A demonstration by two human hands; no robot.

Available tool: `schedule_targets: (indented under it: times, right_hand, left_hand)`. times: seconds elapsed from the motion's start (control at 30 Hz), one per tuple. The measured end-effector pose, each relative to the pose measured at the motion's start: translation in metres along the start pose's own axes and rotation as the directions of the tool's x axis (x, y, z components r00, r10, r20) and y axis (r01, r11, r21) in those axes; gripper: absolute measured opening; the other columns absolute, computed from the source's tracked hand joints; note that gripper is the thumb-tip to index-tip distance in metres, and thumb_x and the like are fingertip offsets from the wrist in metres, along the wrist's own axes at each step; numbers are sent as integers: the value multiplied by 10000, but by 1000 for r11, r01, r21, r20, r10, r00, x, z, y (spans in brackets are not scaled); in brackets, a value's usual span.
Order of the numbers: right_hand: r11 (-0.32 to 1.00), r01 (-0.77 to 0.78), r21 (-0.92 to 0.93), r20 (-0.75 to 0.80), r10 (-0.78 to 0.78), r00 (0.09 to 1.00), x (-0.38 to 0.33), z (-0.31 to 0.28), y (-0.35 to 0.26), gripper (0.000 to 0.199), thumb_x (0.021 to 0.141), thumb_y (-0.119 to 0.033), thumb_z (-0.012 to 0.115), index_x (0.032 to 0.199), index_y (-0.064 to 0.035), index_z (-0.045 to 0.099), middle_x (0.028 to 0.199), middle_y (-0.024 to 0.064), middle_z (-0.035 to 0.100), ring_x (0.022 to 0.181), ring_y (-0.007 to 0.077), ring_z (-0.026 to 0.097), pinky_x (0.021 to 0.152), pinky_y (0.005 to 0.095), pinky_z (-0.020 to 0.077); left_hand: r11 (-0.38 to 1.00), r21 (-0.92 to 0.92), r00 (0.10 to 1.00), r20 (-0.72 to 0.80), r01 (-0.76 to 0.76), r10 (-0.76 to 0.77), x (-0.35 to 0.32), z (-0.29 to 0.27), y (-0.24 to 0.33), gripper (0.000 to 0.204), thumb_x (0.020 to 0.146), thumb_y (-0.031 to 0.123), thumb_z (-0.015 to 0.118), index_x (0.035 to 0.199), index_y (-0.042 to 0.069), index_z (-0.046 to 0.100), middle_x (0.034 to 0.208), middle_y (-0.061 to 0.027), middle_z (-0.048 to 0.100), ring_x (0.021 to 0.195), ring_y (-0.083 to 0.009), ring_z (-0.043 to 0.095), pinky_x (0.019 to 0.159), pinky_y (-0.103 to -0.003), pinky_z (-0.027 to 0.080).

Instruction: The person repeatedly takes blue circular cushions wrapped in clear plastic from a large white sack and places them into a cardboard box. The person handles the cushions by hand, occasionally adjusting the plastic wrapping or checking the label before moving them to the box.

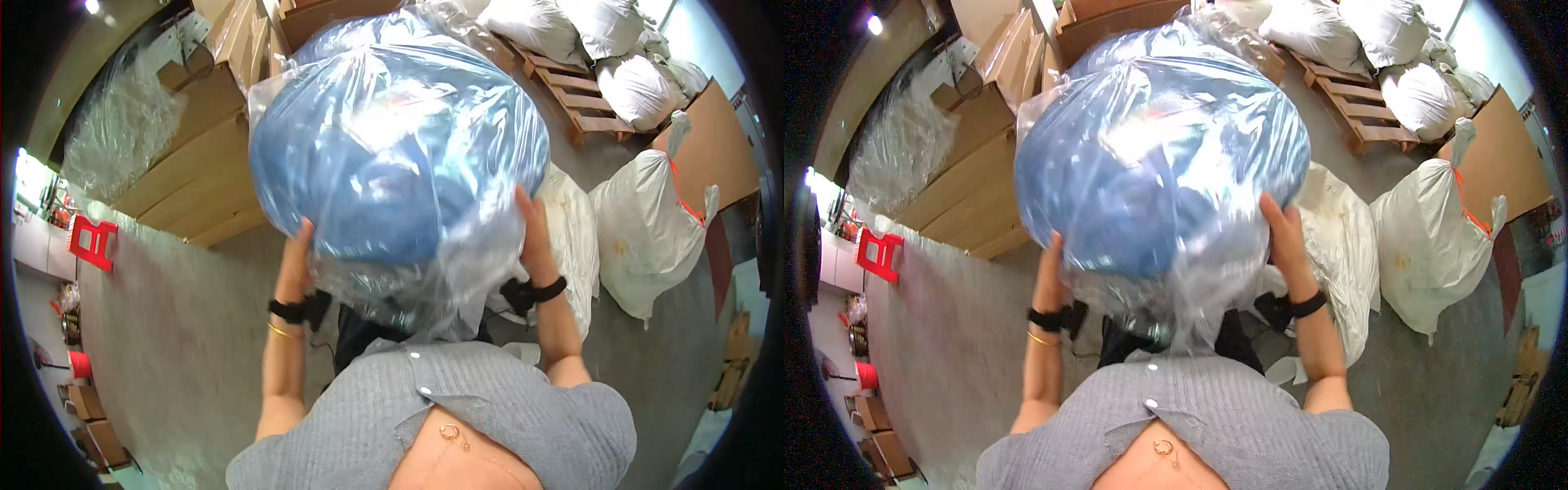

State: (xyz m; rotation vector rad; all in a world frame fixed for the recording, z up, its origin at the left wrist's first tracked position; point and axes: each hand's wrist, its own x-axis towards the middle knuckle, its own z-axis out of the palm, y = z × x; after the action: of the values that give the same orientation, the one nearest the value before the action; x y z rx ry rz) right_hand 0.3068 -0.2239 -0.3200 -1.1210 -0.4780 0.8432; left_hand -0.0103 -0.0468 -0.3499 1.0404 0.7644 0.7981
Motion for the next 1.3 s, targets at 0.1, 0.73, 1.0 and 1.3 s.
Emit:
schedule_targets:
  times: [0.1, 0.73, 1.0, 1.3]
  right_hand:
    - [999, 6, 31, 286, -15, 958, 20, 29, -50, 369, 889, -232, 496, 1148, 30, 511, 1040, 67, 588, 909, 129, 578, 734, 265, 499]
    - [945, -259, -198, 187, 296, 937, -115, -120, -31, 238, 816, -107, 550, 1030, -7, 580, 800, 18, 589, 584, 47, 531, 492, 170, 443]
    - [524, -844, -113, -187, 823, 536, -307, -245, 152, 311, 786, -100, 553, 1075, 8, 519, 839, 91, 606, 638, 146, 584, 570, 275, 517]
    - [740, -342, 579, -671, 671, 317, -432, -307, 318, 141, 750, -92, 597, 783, 34, 545, 745, 131, 578, 676, 231, 589, 604, 350, 497]
  left_hand:
    - [970, 25, 952, 196, -243, 233, 2, 22, 81, 653, 858, 482, 479, 1268, -13, 367, 1215, -101, 475, 1091, -210, 478, 913, -347, 407]
    - [995, 66, 976, 199, 79, -91, -57, -15, 64, 441, 795, -10, 519, 1227, -18, 428, 1117, -96, 544, 698, -66, 545, 582, -172, 459]
    - [603, 793, 976, 52, 89, -213, -46, -102, 23, 589, 758, 34, 600, 1295, -6, 361, 1161, -147, 496, 1038, -206, 496, 910, -313, 382]
    - [8, 737, 730, 667, -675, 145, -34, 111, -37, 690, 727, 186, 690, 1300, 12, 347, 1350, -151, 353, 1250, -251, 321, 1038, -365, 212]
